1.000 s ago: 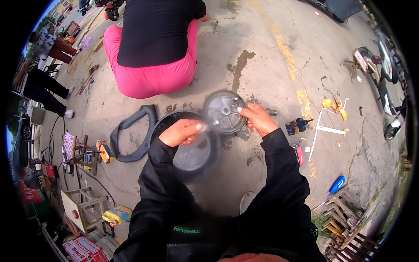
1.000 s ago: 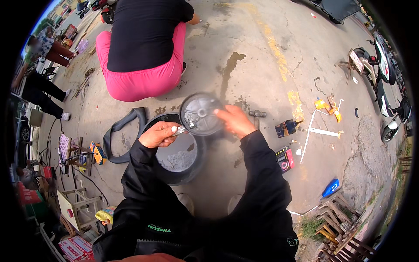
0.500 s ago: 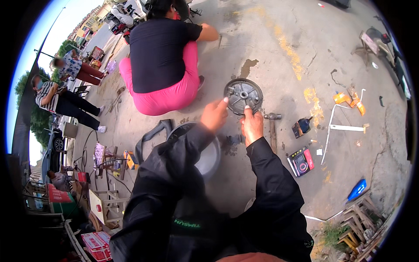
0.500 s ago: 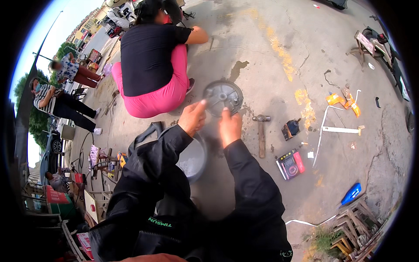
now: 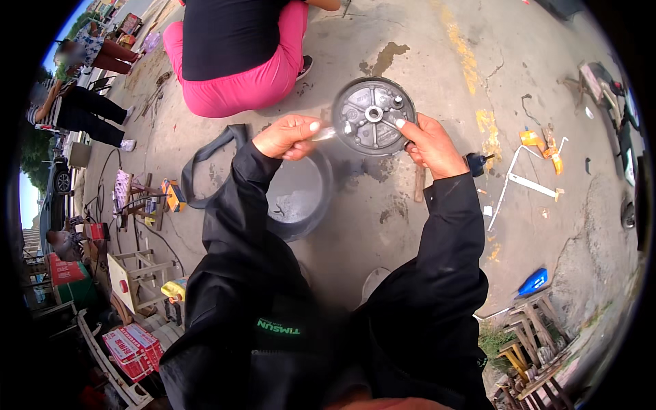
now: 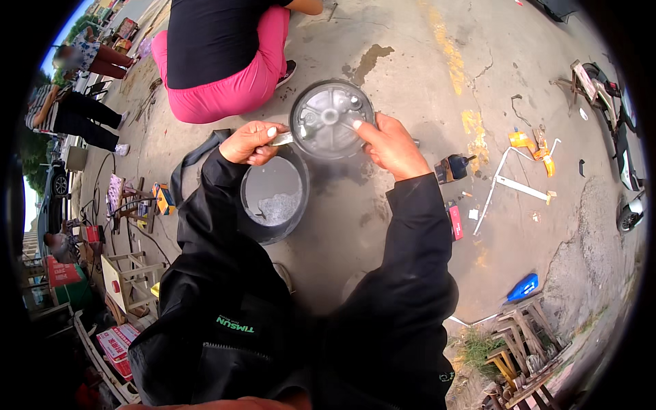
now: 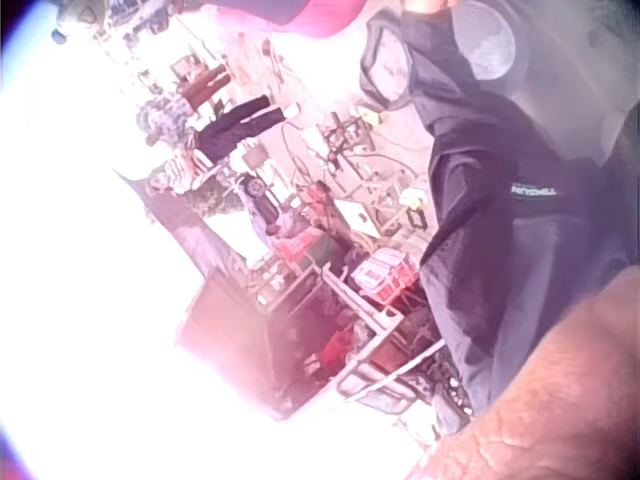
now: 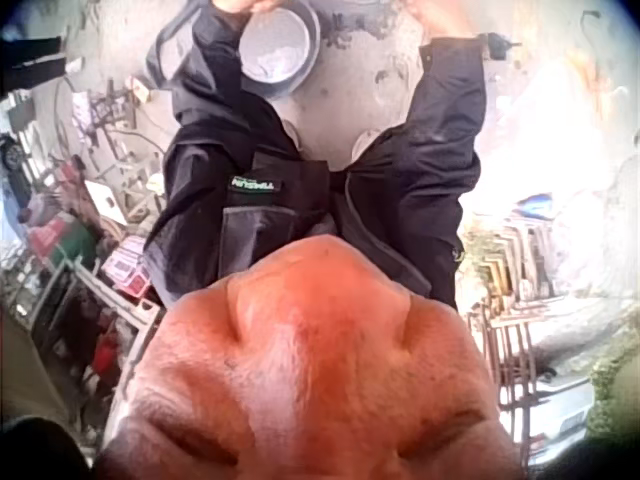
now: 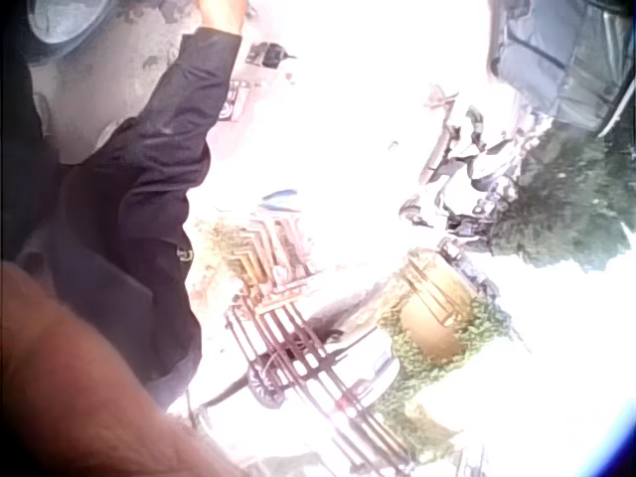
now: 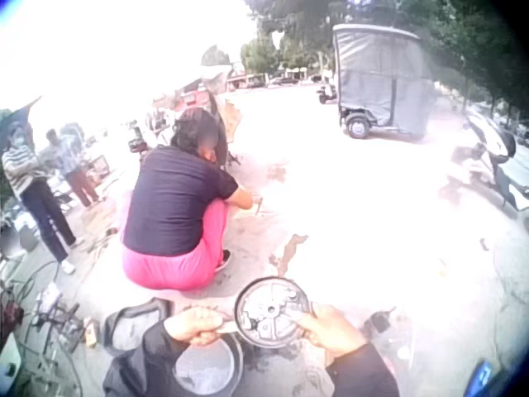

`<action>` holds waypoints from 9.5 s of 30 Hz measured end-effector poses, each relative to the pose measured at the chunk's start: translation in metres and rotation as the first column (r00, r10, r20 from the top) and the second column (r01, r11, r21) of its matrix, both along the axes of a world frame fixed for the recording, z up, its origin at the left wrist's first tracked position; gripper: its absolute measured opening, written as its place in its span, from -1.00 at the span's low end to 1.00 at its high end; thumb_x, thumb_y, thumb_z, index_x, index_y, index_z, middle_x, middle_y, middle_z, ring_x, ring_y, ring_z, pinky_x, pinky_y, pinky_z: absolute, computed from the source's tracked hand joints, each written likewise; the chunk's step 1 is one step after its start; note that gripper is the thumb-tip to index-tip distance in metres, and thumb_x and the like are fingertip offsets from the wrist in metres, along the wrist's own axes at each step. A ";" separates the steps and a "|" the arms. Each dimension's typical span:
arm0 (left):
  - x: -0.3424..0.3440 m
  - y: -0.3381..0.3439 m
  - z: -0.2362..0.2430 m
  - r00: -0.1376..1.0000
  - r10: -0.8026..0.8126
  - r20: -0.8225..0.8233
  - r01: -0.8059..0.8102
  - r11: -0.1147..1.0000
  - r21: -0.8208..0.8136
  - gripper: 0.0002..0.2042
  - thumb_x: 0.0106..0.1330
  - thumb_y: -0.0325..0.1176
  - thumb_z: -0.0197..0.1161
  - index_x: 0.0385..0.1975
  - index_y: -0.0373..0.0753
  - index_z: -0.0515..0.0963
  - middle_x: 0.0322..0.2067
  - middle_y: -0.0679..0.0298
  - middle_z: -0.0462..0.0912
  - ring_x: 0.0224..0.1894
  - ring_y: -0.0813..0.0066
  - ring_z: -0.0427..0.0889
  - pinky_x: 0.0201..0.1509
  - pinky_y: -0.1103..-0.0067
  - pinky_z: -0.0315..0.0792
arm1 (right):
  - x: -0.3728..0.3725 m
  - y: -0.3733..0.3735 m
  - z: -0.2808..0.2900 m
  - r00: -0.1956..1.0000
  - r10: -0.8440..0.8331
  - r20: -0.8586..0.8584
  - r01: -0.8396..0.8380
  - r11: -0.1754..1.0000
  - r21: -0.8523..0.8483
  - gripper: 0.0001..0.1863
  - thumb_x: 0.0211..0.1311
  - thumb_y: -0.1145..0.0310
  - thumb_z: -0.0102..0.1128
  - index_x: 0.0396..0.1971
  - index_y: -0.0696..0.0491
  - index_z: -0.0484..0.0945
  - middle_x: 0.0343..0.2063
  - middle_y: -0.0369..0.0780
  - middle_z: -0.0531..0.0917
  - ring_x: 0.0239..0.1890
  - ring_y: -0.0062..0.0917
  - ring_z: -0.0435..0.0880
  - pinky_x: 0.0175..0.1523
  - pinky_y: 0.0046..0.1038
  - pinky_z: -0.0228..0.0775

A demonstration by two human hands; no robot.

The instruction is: The person cleans a circular metal motorcycle part in a bucket of water, then uses a hammer to tap it. They apply glue to the part using a tube and a wrench, then inspect the assembly. The person works in an outdoor area with other motorcycle parts and tools visible.

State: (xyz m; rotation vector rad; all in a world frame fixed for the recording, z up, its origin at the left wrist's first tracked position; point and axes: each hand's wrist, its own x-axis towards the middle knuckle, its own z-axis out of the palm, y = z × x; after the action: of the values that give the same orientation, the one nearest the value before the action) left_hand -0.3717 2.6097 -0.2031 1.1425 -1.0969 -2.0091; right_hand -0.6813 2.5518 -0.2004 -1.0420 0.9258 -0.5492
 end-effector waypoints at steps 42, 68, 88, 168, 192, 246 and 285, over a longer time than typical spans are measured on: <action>0.041 0.060 0.003 0.802 0.592 -0.076 -0.595 0.783 -0.184 -0.56 0.46 0.02 0.05 -0.26 -0.33 0.57 -0.80 0.41 0.25 -0.84 0.72 0.13 -0.81 0.76 0.06 | 0.116 0.066 0.020 0.947 -0.319 -0.040 0.306 0.932 -0.193 -0.78 0.30 0.26 0.18 -0.41 0.10 0.45 -0.65 -0.44 0.37 -0.71 -0.80 0.17 -0.65 -0.61 -0.05; -0.018 0.039 -0.030 0.803 0.592 0.068 -0.553 0.783 -0.285 -0.62 0.33 0.01 0.28 -0.41 -0.24 0.47 -0.68 0.36 0.49 -0.72 0.67 0.40 -0.66 0.70 0.24 | 0.087 0.046 0.004 0.832 -0.554 0.013 0.554 0.832 -0.018 -0.82 0.29 0.29 0.15 -0.40 0.08 0.43 -0.70 -0.41 0.34 -0.76 -0.80 0.15 -0.68 -0.61 -0.11; 0.004 0.026 -0.051 0.640 0.720 0.268 -0.574 0.680 -0.457 -0.62 0.37 -0.23 0.21 0.06 -0.34 0.43 -0.12 0.22 0.53 -0.28 0.57 0.55 -0.37 0.63 0.51 | 0.001 -0.021 -0.085 0.558 -0.829 -0.039 0.829 0.555 0.074 -0.81 0.36 0.28 0.03 -0.39 0.05 0.31 -0.66 -0.37 0.30 -0.76 -0.72 0.11 -0.69 -0.53 -0.12; -0.047 0.031 -0.070 0.677 0.734 -0.061 -0.733 0.679 0.043 -0.15 0.33 0.30 0.05 0.33 -0.36 0.13 0.31 -0.02 0.25 0.38 0.20 0.24 0.40 0.20 0.15 | 0.038 0.017 -0.027 0.950 -0.312 -0.014 0.310 0.934 0.176 -0.80 0.31 0.29 0.10 -0.42 0.05 0.34 -0.67 -0.38 0.37 -0.76 -0.78 0.14 -0.68 -0.61 -0.05; -0.004 0.024 -0.023 0.678 0.626 -0.386 -0.734 0.610 -0.300 -0.72 0.33 -0.37 0.31 -0.05 -0.19 0.41 -0.15 0.26 0.61 -0.14 0.52 0.62 -0.14 0.55 0.59 | 0.043 0.034 -0.013 0.963 -0.014 0.268 -0.109 0.891 0.440 -0.70 0.39 0.12 0.01 -0.46 0.02 0.42 -0.81 -0.48 0.21 -0.82 -0.79 0.11 -0.72 -0.65 -0.01; -0.166 0.136 -0.246 0.422 0.133 0.897 0.756 0.494 -0.430 -0.52 0.06 -0.50 0.18 0.06 -0.02 0.43 0.14 0.25 0.39 0.15 0.20 0.45 -0.08 0.37 0.64 | -0.210 -0.013 -0.369 0.495 -0.824 -0.278 0.531 0.539 -0.654 -0.02 -0.19 0.25 0.62 0.22 0.27 0.22 0.16 -0.01 0.45 0.23 -0.30 0.40 0.34 -0.38 0.16; -0.184 0.119 -0.300 0.307 0.094 0.947 0.556 0.790 -0.259 -0.48 0.14 -0.56 0.10 0.18 -0.36 0.27 0.22 -0.14 0.28 0.25 -0.06 0.34 0.29 0.24 0.35 | -0.132 0.185 -0.254 0.635 -0.767 -0.086 0.654 0.594 -0.469 -0.38 0.03 0.52 0.48 0.10 0.21 0.37 0.00 -0.21 0.56 0.01 -0.54 0.57 0.13 -0.49 0.42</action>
State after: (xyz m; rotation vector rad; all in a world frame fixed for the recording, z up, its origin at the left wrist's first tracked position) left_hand -0.5557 2.7284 -0.5028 1.9145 -2.3824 -0.7966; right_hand -0.8133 2.7365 -0.4546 -1.0944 1.5622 -1.3551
